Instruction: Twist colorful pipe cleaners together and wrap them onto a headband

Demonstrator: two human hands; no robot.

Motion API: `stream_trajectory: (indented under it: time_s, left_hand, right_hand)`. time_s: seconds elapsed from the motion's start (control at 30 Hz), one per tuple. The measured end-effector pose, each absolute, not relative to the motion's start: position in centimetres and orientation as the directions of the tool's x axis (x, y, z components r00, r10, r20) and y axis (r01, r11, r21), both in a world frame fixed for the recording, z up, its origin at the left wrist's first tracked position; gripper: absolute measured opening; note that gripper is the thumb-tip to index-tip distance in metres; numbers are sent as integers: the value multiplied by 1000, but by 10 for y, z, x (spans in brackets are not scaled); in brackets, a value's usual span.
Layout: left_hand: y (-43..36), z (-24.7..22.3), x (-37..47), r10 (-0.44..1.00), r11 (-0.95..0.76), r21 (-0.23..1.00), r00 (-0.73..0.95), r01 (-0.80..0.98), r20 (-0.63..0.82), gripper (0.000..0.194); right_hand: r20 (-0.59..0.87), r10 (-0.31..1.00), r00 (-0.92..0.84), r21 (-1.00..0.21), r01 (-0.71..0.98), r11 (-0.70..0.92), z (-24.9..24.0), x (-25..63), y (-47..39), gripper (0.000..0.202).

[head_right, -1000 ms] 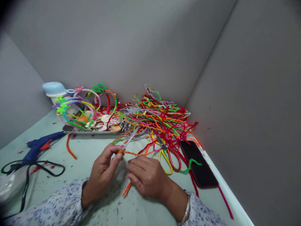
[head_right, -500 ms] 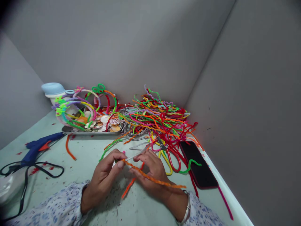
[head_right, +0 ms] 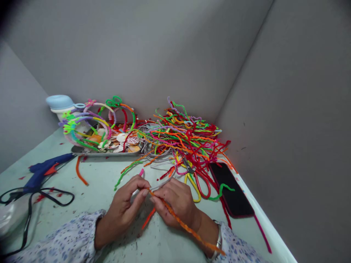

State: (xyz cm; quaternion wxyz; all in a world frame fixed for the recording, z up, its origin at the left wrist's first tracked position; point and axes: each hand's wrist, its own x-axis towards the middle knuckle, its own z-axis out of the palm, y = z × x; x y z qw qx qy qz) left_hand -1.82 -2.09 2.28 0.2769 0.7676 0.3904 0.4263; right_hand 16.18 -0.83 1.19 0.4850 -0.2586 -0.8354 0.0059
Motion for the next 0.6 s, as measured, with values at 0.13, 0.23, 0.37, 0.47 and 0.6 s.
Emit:
stream_trajectory:
  time_s: [0.13, 0.23, 0.37, 0.47, 0.6]
  left_hand:
    - [-19, 20, -19, 837, -542, 750, 322, 380, 442, 13]
    - [-17, 19, -19, 844, -534, 751, 305, 388, 442, 13]
    - [-15, 20, -20, 830, -552, 743, 336, 379, 445, 15]
    - [-15, 23, -20, 823, -558, 742, 362, 371, 437, 18]
    - [-16, 23, -20, 809, -572, 743, 390, 347, 440, 18]
  right_hand:
    - [790, 427, -440, -220, 447, 867, 8, 163, -5, 9]
    - [788, 426, -443, -193, 479, 856, 4, 167, -2, 12]
    - [832, 384, -402, -111, 557, 823, 2, 172, -3, 13]
    - [849, 389, -357, -105, 607, 787, 2, 172, -7, 20]
    - [840, 391, -377, -89, 613, 785, 2, 171, -8, 26]
